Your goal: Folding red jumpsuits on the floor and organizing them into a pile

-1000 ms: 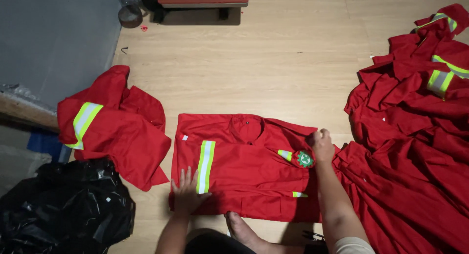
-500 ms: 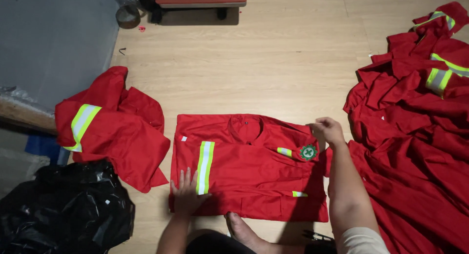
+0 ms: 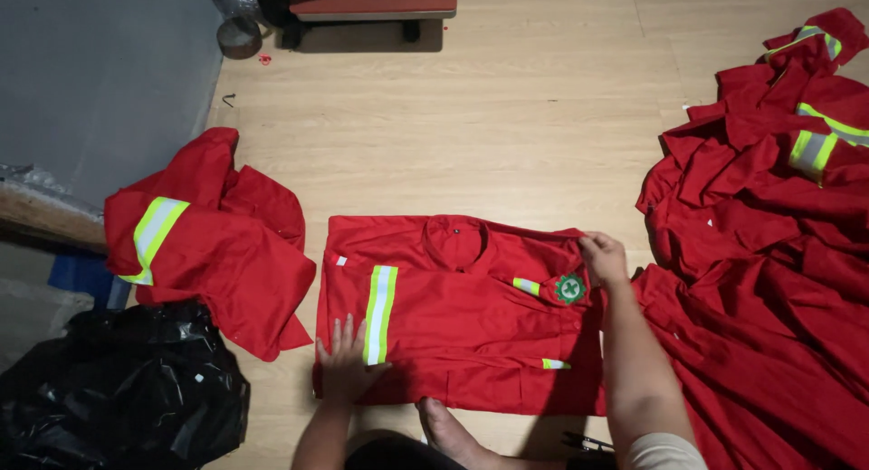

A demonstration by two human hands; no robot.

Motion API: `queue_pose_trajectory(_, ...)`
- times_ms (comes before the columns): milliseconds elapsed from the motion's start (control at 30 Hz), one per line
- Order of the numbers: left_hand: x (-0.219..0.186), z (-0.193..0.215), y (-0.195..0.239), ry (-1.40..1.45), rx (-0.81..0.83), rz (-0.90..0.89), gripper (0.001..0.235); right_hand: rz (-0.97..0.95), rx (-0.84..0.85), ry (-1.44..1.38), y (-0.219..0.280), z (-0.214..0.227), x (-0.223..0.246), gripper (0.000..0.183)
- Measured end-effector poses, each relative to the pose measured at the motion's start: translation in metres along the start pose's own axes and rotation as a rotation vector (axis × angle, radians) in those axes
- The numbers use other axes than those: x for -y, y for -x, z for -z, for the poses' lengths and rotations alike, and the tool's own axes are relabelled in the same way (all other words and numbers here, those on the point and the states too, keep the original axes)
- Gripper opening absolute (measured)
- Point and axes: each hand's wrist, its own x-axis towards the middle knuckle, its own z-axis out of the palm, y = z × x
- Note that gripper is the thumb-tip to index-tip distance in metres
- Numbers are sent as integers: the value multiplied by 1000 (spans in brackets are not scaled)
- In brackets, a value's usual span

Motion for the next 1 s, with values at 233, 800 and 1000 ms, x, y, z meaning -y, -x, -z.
queue_pose_trajectory(233, -1, 1, -1, -1, -74, 3, 117, -43, 400, -536, -15, 22, 48, 33)
queue_pose_trajectory(800, 0, -11, 2, -47, 90, 41, 124, 666, 240, 1467, 133, -46, 53, 81)
queue_pose_trajectory(1000, 4, 19, -14, 247, 525, 155, 112, 604, -100, 1017, 144, -22, 15, 101)
